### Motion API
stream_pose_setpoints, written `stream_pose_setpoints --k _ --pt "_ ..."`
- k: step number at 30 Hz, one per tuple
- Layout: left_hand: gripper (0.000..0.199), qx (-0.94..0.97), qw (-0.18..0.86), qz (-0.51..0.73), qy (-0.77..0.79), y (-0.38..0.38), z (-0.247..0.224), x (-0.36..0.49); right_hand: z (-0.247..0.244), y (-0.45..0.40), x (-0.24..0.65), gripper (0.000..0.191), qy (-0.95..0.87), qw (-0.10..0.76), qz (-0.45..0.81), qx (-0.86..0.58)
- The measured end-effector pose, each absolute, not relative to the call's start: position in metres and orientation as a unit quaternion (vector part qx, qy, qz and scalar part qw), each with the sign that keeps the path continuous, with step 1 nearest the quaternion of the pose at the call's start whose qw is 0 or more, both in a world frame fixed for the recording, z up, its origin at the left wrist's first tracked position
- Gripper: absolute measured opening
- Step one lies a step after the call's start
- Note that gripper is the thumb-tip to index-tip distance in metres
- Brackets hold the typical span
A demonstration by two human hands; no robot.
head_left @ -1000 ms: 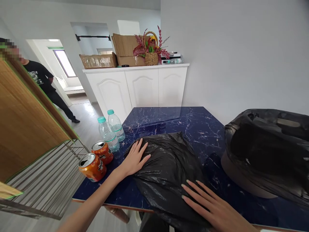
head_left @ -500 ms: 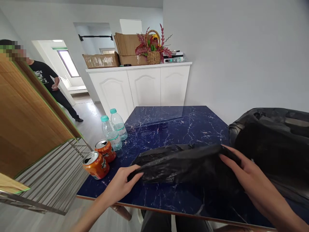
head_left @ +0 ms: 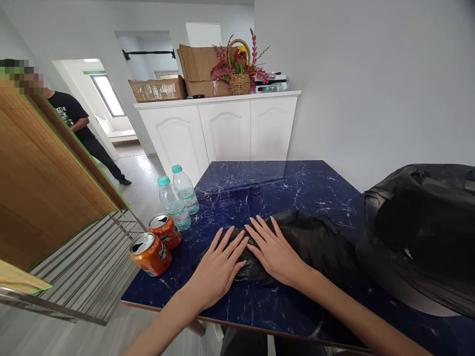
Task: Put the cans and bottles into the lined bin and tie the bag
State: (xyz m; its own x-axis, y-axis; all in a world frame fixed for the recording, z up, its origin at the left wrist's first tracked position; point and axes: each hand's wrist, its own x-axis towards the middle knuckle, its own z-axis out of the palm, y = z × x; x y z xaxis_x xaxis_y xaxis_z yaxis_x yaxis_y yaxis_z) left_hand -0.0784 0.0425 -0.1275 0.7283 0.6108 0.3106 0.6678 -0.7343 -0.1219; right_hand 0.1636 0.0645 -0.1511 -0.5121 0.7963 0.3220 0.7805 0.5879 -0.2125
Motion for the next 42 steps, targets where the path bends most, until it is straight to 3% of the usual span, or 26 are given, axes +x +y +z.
stream_pose_setpoints --k 6,13,20,26,30,32,37,42 --pt "0.063 -0.909 0.084 -0.089 -0.398 0.056 -0.152 -0.109 -0.175 0.104 0.200 0.070 -0.858 0.147 0.085 -0.484" --pt "0.064 -0.905 0.037 -0.096 -0.414 0.053 -0.145 -0.113 -0.194 0.124 0.267 0.067 -0.832 0.167 0.077 -0.523" --pt "0.050 -0.847 0.014 -0.202 -0.491 0.033 -0.148 -0.126 -0.202 0.128 0.276 0.069 -0.821 0.193 0.090 -0.530" --pt "0.042 -0.764 0.002 -0.287 -0.578 0.012 -0.153 -0.134 -0.176 0.112 0.268 0.069 -0.774 0.302 0.202 -0.518" --pt "0.038 -0.741 -0.054 -0.308 -0.594 0.003 -0.145 -0.129 -0.146 0.082 0.238 0.059 -0.716 0.435 0.358 -0.413" --pt "0.038 -0.724 -0.088 -0.331 -0.598 0.001 -0.136 -0.125 -0.141 0.073 0.220 0.058 -0.700 0.440 0.427 -0.365" --pt "0.041 -0.656 -0.194 -0.390 -0.616 0.001 -0.099 -0.112 -0.148 0.069 0.202 0.070 -0.726 0.353 0.458 -0.371" --pt "0.049 -0.612 -0.265 -0.449 -0.595 0.010 -0.051 -0.070 -0.149 0.063 0.208 0.102 -0.767 0.334 0.452 -0.310"
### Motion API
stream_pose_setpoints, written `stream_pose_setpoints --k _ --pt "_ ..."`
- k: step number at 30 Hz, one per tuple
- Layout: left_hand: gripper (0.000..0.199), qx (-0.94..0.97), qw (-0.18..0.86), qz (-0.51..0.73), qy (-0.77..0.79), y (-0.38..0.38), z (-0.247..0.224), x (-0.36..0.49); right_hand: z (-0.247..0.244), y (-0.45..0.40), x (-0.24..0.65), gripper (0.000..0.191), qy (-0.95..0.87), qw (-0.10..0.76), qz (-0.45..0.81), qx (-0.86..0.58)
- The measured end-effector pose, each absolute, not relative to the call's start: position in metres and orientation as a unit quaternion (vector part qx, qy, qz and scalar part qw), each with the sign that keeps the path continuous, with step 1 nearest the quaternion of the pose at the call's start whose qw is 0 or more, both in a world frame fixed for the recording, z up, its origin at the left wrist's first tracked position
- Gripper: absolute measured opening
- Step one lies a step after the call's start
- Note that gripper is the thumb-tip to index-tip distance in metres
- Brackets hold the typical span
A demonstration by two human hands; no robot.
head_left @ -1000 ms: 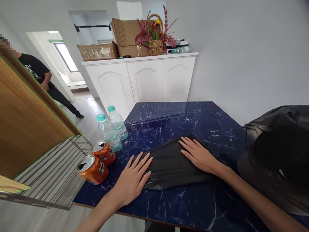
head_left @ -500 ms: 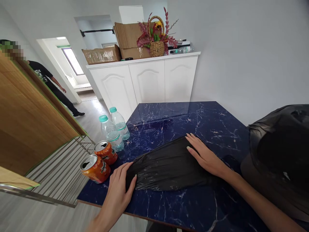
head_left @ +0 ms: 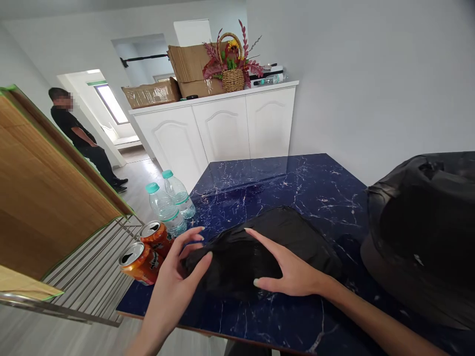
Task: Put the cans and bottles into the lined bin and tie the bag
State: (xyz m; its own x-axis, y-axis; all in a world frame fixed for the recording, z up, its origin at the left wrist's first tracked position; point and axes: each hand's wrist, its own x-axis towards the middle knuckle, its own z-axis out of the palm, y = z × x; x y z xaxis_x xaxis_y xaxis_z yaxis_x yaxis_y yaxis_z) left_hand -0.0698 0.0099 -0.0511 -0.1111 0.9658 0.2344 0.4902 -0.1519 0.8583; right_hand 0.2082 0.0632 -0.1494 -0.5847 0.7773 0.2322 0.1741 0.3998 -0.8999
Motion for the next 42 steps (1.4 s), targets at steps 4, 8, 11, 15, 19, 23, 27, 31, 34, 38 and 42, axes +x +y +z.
stream_pose_setpoints --k 4,8,11,15,19,23,27,31,34,38,42 --pt "0.049 0.628 0.374 0.501 0.463 0.029 -0.038 -0.007 -0.148 0.067 0.208 0.098 -0.680 0.400 0.568 -0.235" --pt "0.042 0.645 0.454 0.516 0.334 0.062 -0.052 0.049 -0.138 0.081 0.220 0.081 -0.516 0.514 0.638 -0.249" --pt "0.038 0.646 0.495 0.499 0.299 0.087 -0.065 0.067 -0.134 0.093 0.234 0.082 -0.459 0.572 0.610 -0.299" --pt "0.031 0.683 0.466 0.495 0.266 0.106 -0.072 0.067 -0.148 0.108 0.245 0.086 -0.473 0.586 0.516 -0.408" --pt "0.025 0.782 0.285 0.468 0.297 0.109 -0.082 0.055 -0.168 0.119 0.255 0.070 -0.512 0.580 0.372 -0.514" --pt "0.024 0.894 0.174 0.310 0.272 0.111 -0.103 0.046 -0.171 0.118 0.260 0.063 -0.511 0.590 0.276 -0.561" --pt "0.051 0.948 0.125 0.185 0.225 0.120 -0.123 0.048 -0.159 0.107 0.250 0.057 -0.621 0.538 0.104 -0.560" --pt "0.069 0.965 0.138 0.126 0.185 0.129 -0.135 0.055 -0.154 0.102 0.239 0.056 -0.737 0.456 0.018 -0.498" --pt "0.070 0.965 0.143 0.108 0.190 0.131 -0.138 0.059 -0.164 0.106 0.239 0.057 -0.760 0.391 0.026 -0.519" --pt "0.064 0.966 0.134 0.110 0.190 0.131 -0.138 0.060 -0.191 0.115 0.248 0.067 -0.738 0.316 0.061 -0.592" --pt "0.056 0.963 0.154 0.127 0.182 0.135 -0.134 0.045 -0.204 0.122 0.254 0.070 -0.738 0.293 0.062 -0.604"
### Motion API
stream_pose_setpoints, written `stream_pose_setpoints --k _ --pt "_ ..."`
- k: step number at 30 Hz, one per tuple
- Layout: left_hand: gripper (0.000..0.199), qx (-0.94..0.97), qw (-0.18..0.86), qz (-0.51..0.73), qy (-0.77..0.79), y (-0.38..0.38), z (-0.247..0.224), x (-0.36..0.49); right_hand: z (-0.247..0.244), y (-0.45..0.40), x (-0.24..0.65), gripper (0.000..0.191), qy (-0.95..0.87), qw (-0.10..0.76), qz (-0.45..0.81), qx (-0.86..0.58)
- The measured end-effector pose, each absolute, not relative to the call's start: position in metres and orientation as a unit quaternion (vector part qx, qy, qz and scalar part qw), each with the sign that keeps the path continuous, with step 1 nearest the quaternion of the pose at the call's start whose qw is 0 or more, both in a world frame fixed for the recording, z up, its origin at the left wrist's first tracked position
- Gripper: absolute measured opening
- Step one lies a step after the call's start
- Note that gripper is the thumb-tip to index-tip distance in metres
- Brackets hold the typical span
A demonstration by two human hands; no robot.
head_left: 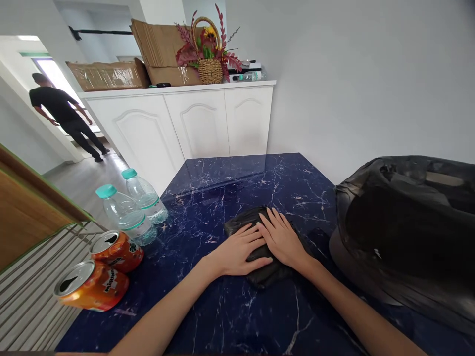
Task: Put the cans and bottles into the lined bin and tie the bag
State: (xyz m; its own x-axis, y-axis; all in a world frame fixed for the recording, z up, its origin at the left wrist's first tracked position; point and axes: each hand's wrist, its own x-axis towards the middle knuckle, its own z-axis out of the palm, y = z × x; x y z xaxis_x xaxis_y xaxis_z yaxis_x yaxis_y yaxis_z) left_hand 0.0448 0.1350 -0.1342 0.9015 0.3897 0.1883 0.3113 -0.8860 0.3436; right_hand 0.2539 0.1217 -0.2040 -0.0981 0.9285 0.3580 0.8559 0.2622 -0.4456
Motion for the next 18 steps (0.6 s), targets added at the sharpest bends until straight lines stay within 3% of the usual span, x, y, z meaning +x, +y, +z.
stream_pose_setpoints --k 4,8,13,18 --pt "0.051 0.960 0.157 0.131 0.192 0.139 -0.129 0.018 -0.185 0.109 0.250 0.068 -0.735 0.310 0.039 -0.602" --pt "0.043 0.931 0.165 0.214 0.245 0.143 -0.127 0.002 -0.155 0.061 0.231 0.056 -0.802 0.316 0.021 -0.507" --pt "0.039 0.906 0.191 0.270 0.264 0.144 -0.128 0.001 -0.162 0.009 0.210 0.083 -0.817 0.271 0.012 -0.509" --pt "0.045 0.933 0.195 0.240 0.186 0.141 -0.123 -0.002 -0.185 0.012 0.218 0.055 -0.799 0.261 0.021 -0.541"
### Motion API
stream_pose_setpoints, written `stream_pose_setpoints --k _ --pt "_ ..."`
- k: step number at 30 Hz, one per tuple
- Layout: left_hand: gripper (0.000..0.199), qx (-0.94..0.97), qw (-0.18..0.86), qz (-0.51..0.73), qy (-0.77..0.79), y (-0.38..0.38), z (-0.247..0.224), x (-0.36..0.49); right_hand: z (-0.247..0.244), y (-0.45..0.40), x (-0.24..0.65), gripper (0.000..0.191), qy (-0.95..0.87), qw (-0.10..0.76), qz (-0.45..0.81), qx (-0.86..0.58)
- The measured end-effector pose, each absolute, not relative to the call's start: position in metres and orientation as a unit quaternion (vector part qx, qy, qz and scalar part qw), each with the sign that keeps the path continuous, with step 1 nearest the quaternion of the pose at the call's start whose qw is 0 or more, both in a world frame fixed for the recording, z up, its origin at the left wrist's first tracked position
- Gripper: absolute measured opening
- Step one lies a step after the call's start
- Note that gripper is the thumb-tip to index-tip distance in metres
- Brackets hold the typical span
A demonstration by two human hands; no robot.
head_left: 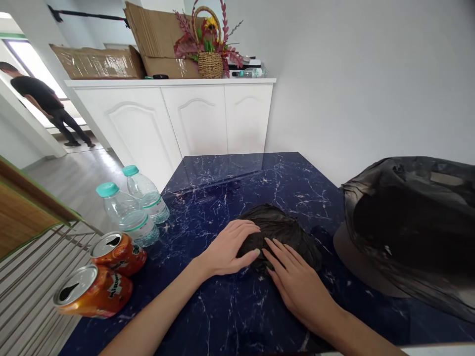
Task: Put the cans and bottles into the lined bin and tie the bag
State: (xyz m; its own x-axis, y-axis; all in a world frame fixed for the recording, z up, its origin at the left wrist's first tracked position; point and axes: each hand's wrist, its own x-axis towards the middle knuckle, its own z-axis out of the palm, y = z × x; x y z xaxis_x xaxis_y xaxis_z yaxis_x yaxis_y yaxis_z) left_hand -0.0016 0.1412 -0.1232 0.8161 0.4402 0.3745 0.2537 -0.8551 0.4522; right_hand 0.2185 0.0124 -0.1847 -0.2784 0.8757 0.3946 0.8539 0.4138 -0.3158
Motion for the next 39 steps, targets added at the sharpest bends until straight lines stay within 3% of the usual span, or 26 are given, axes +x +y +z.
stream_pose_setpoints --k 5,7,10,12,16,20,24,27,29,33,39 --pt "0.085 0.945 0.189 0.219 0.153 0.145 -0.119 -0.006 -0.155 0.005 0.239 0.049 -0.776 0.288 0.186 -0.530" --pt "0.073 0.946 0.195 0.210 0.150 0.148 -0.119 -0.007 -0.138 -0.007 0.252 0.051 -0.733 0.312 0.277 -0.537" --pt "0.030 0.938 0.231 0.211 0.147 0.151 -0.120 -0.007 -0.127 -0.035 0.276 0.052 -0.657 0.344 0.353 -0.571" --pt "0.020 0.919 0.275 0.235 0.158 0.149 -0.117 -0.006 -0.135 -0.055 0.294 0.049 -0.597 0.366 0.357 -0.618" --pt "0.029 0.868 0.364 0.257 0.221 0.140 -0.107 -0.003 -0.159 -0.075 0.318 0.047 -0.499 0.377 0.339 -0.703" --pt "0.043 0.834 0.389 0.234 0.314 0.131 -0.107 0.004 -0.152 -0.057 0.307 0.061 -0.464 0.358 0.329 -0.740" --pt "0.045 0.824 0.301 0.261 0.404 0.127 -0.122 0.014 -0.131 -0.038 0.269 0.063 -0.614 0.396 0.088 -0.677" --pt "0.030 0.827 0.237 0.266 0.435 0.125 -0.134 0.017 -0.128 -0.031 0.237 0.069 -0.744 0.351 -0.053 -0.566" --pt "0.029 0.827 0.206 0.286 0.438 0.124 -0.139 0.018 -0.135 -0.025 0.220 0.069 -0.789 0.296 -0.069 -0.534" --pt "0.056 0.856 0.084 0.308 0.407 0.128 -0.146 0.014 -0.163 -0.007 0.205 0.073 -0.786 0.238 -0.067 -0.567" --pt "0.057 0.877 0.015 0.280 0.391 0.134 -0.155 0.008 -0.188 0.006 0.214 0.072 -0.785 0.208 -0.032 -0.582"
